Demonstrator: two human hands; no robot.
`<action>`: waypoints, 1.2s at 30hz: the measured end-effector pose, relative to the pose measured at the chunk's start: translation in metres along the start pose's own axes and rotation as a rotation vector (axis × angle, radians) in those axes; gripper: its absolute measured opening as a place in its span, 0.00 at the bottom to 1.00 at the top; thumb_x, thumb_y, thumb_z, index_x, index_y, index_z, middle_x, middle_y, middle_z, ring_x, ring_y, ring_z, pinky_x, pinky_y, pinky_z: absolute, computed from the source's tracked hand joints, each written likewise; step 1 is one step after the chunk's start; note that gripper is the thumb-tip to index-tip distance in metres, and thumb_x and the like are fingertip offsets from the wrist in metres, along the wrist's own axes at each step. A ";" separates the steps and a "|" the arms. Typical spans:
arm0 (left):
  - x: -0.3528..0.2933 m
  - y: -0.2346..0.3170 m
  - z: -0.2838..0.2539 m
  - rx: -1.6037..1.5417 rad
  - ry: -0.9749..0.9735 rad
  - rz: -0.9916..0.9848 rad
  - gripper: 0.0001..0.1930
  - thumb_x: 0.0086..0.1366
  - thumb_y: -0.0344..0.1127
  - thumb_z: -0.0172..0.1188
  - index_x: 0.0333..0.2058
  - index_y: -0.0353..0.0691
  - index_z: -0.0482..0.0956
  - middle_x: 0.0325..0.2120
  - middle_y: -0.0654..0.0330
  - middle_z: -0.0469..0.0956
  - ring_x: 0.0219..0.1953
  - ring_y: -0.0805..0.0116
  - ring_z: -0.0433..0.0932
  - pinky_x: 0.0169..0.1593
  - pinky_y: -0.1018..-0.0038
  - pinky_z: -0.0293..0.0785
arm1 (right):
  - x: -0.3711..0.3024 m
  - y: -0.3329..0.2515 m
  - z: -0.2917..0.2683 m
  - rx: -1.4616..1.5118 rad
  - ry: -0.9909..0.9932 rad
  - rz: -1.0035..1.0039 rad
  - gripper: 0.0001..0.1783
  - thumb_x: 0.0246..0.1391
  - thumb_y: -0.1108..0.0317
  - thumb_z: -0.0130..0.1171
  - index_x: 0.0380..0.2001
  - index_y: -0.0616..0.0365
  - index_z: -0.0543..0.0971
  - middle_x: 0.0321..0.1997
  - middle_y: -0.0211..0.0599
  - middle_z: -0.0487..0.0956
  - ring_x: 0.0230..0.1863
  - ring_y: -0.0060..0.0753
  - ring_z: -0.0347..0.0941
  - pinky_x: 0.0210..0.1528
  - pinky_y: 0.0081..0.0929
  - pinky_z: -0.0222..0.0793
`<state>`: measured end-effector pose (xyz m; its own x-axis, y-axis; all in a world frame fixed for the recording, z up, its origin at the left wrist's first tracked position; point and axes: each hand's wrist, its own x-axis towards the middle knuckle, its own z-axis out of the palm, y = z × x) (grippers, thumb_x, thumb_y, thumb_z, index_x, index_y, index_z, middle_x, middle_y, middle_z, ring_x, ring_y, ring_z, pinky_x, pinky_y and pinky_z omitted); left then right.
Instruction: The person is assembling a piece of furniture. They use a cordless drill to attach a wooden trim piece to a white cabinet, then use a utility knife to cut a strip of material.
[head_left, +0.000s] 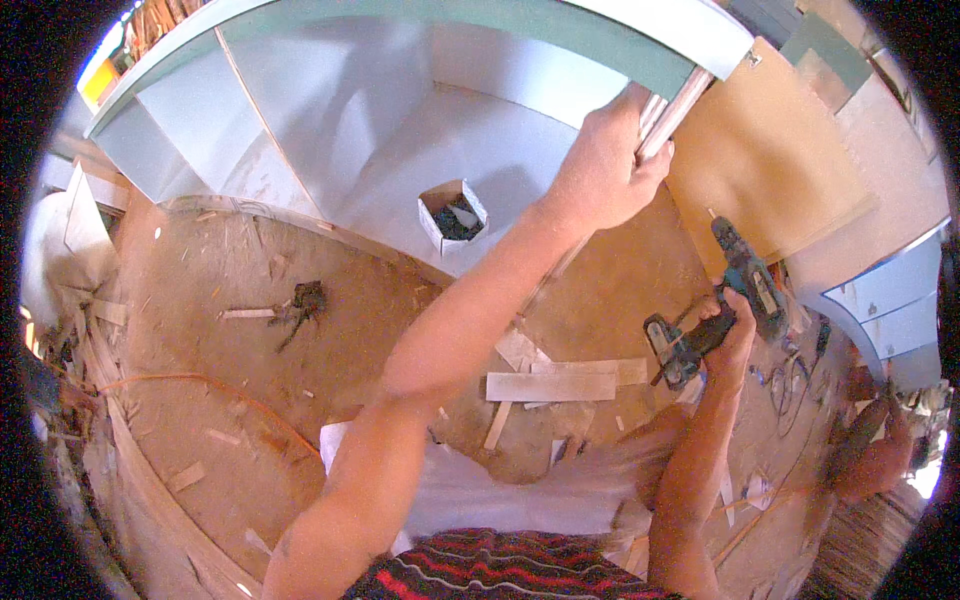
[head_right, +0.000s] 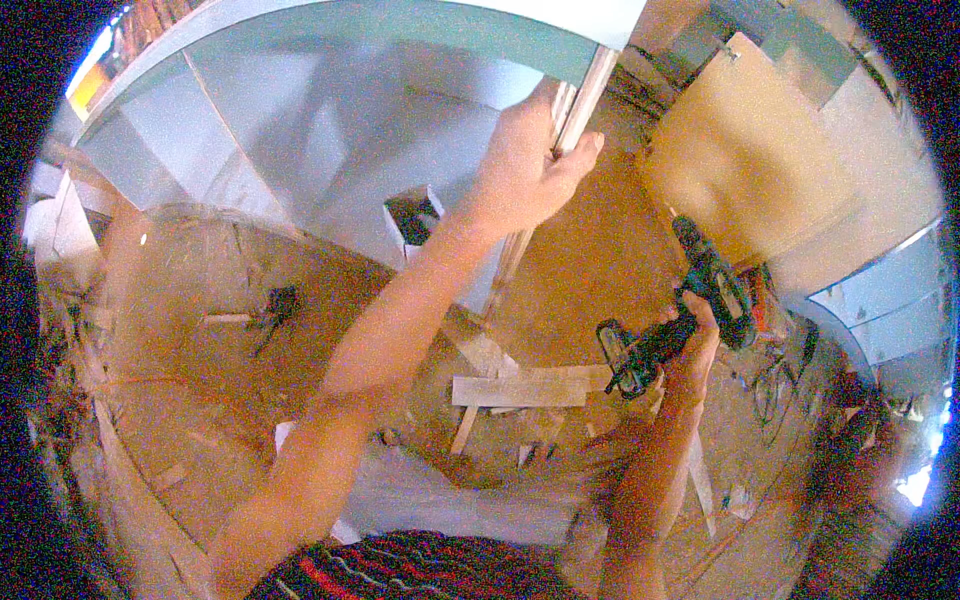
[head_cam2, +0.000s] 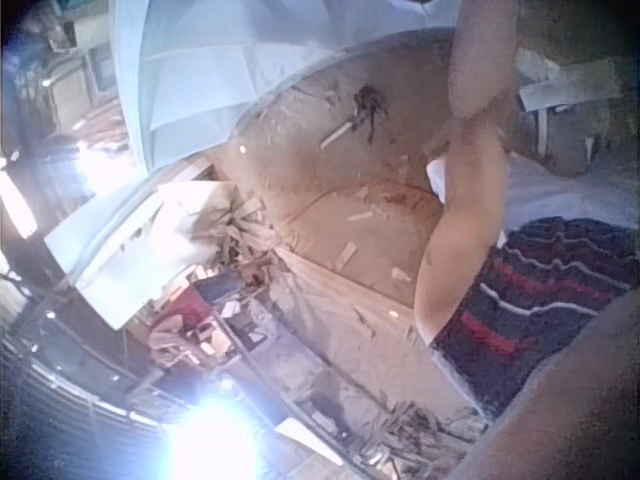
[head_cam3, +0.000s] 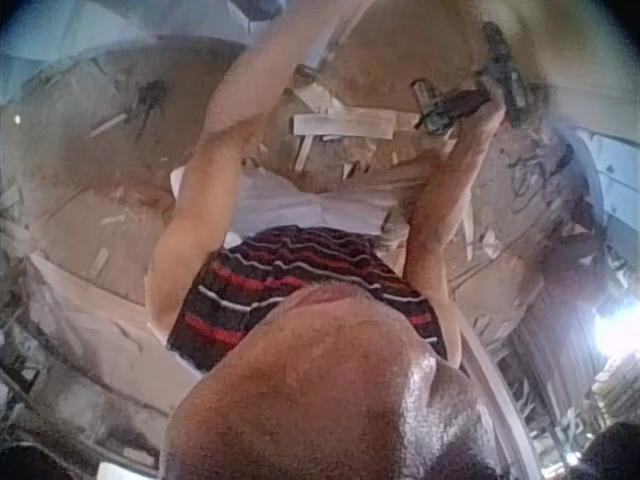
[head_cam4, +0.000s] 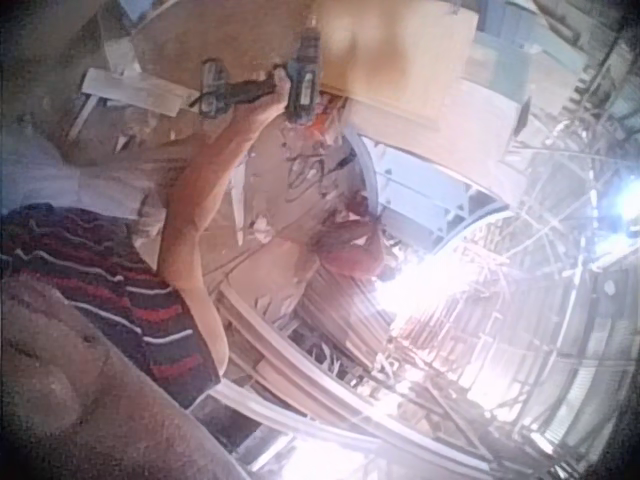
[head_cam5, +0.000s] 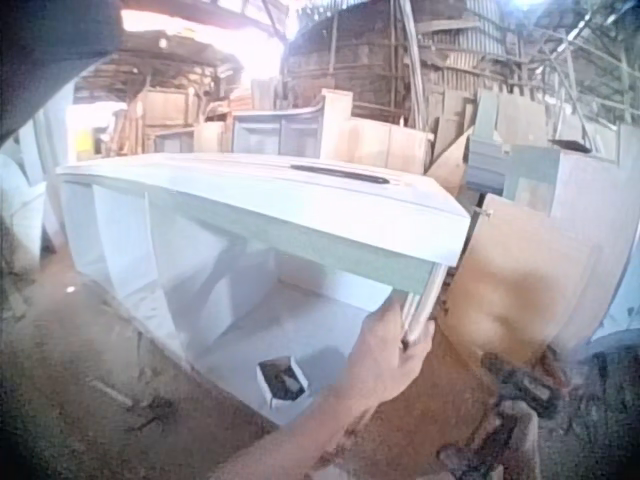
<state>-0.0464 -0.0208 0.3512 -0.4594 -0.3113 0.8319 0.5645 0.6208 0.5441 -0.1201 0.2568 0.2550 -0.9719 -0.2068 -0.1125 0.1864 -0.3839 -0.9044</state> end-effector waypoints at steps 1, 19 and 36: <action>0.001 0.002 -0.002 -0.029 -0.024 -0.007 0.14 0.56 0.33 0.63 0.34 0.33 0.68 0.23 0.45 0.75 0.27 0.41 0.77 0.31 0.57 0.73 | 0.007 0.002 -0.007 0.032 -0.002 0.022 0.14 0.54 0.70 0.56 0.42 0.65 0.73 0.29 0.34 0.72 0.24 0.26 0.66 0.29 0.24 0.67; -0.014 -0.022 -0.010 -0.352 -0.268 -0.090 0.44 0.54 0.34 0.71 0.67 0.36 0.56 0.50 0.52 0.74 0.50 0.61 0.74 0.56 0.67 0.70 | 0.014 0.015 -0.006 -0.007 -0.087 0.051 0.12 0.52 0.69 0.60 0.39 0.60 0.74 0.27 0.31 0.74 0.22 0.27 0.69 0.26 0.23 0.68; -0.063 -0.067 0.013 -0.389 -0.073 -0.284 0.41 0.44 0.32 0.75 0.59 0.37 0.68 0.46 0.57 0.78 0.48 0.66 0.78 0.54 0.68 0.73 | 0.014 0.016 0.002 -0.022 -0.137 0.070 0.15 0.55 0.67 0.57 0.44 0.63 0.75 0.22 0.30 0.68 0.23 0.25 0.66 0.28 0.23 0.66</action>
<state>-0.0640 -0.0334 0.2606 -0.6714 -0.3692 0.6426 0.6183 0.1991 0.7604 -0.1301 0.2462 0.2402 -0.9275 -0.3541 -0.1194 0.2482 -0.3446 -0.9054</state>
